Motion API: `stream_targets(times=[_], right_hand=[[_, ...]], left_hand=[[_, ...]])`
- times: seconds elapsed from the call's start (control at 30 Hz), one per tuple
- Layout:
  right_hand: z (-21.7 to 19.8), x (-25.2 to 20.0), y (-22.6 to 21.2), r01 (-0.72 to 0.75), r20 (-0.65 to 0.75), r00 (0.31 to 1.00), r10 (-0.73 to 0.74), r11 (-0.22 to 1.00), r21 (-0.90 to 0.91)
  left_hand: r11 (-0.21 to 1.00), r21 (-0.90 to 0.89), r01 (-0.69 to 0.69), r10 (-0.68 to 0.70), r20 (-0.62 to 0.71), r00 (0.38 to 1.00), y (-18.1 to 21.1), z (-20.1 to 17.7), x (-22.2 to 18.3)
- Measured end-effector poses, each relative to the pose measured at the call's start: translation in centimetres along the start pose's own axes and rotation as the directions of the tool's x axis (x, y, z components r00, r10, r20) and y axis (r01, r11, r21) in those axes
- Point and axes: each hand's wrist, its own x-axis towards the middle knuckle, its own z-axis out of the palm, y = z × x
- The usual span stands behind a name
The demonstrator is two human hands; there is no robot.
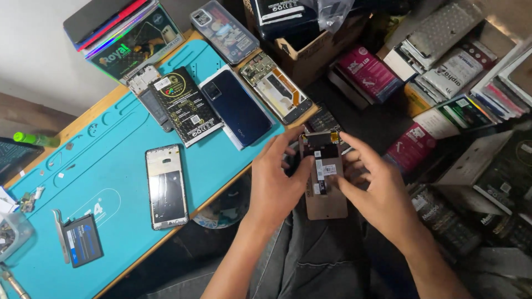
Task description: Repairing a mobile phone by inspecting and assembling the screen, battery, and internal chassis on a specialized repair mat.
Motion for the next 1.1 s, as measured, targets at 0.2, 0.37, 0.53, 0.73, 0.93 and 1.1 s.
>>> stream_targets(times=[0.2, 0.37, 0.53, 0.73, 0.93, 1.1], right_hand=[[-0.2, 1.4, 0.4, 0.106, -0.074, 0.991, -0.11, 0.992, -0.063], [-0.3, 3.4, 0.4, 0.225, -0.096, 0.968, -0.233, 0.97, -0.089], [-0.6, 5.4, 0.4, 0.469, -0.043, 0.882, -0.47, 0.883, -0.037], [0.5, 8.0, 3.1, 0.382, -0.076, 0.924, -0.374, 0.905, 0.188], [1.5, 8.5, 3.8, 0.392, -0.077, 0.919, -0.386, 0.882, 0.261], [2.1, 8.8, 4.0, 0.391, -0.081, 0.92, -0.384, 0.877, 0.278]], left_hand=[[1.0, 0.017, -0.01, 0.01, 0.028, 1.0, 0.4, -0.2, 1.1], [0.999, 0.046, 0.007, -0.01, 0.052, 0.999, 0.4, -0.1, 1.8], [1.0, 0.017, -0.025, 0.024, 0.014, 1.0, 0.3, 0.2, 2.3], [0.991, 0.009, -0.136, 0.135, 0.014, 0.991, -0.7, -0.1, 3.6], [0.973, 0.107, -0.205, 0.195, 0.096, 0.976, -1.0, -1.3, 5.2], [0.96, 0.109, -0.258, 0.232, 0.205, 0.951, -0.1, -2.3, 6.2]])
